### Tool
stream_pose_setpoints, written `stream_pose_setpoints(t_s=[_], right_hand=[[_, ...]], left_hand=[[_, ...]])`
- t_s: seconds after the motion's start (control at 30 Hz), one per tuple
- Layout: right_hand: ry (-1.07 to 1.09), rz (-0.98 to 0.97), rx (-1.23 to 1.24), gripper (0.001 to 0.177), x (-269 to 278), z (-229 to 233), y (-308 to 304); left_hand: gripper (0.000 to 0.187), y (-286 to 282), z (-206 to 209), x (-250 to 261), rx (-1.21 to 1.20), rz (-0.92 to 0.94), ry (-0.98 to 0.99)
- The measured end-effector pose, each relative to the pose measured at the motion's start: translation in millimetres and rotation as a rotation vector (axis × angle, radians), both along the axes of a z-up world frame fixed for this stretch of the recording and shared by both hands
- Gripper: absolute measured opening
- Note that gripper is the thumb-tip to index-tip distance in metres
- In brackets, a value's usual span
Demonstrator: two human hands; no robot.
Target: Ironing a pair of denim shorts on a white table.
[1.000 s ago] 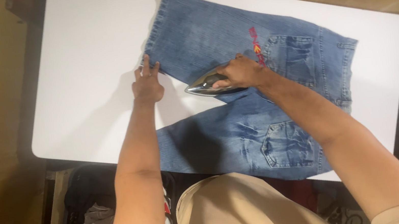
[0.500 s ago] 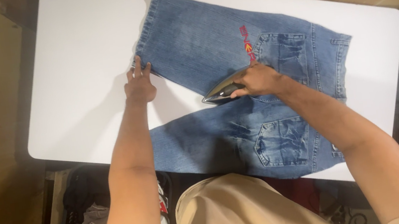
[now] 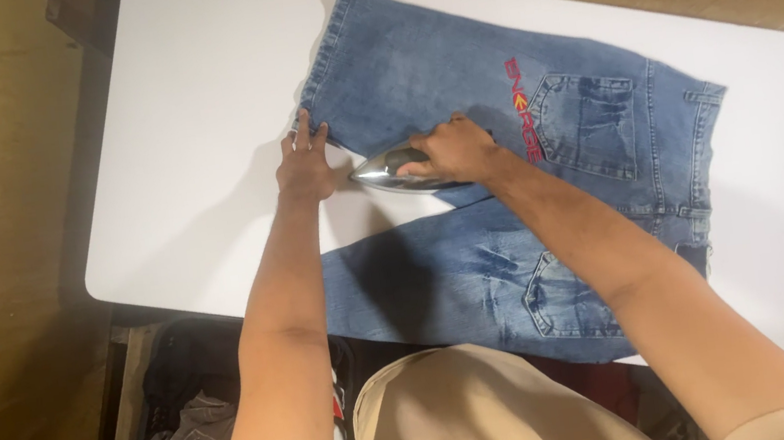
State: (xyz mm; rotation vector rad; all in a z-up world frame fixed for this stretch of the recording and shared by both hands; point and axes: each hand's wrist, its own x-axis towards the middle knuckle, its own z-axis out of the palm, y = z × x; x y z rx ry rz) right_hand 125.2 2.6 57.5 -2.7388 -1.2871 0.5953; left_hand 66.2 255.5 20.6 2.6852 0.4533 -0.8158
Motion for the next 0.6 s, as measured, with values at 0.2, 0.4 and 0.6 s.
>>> stream_pose_setpoints(t_s=[0.2, 0.4, 0.6], right_hand=[[-0.006, -0.01, 0.125, 0.066, 6, 0, -41], [-0.055, -0.139, 0.143, 0.062, 5, 28, -124], [-0.026, -0.27, 0.04, 0.063, 1, 45, -204]], left_hand=[[0.086, 7, -36, -2, 0.029, -0.034, -0.115], [0.076, -26, -43, -18, -0.037, 0.138, -0.452], [0.076, -106, -45, -29, -0.056, -0.013, -0.607]])
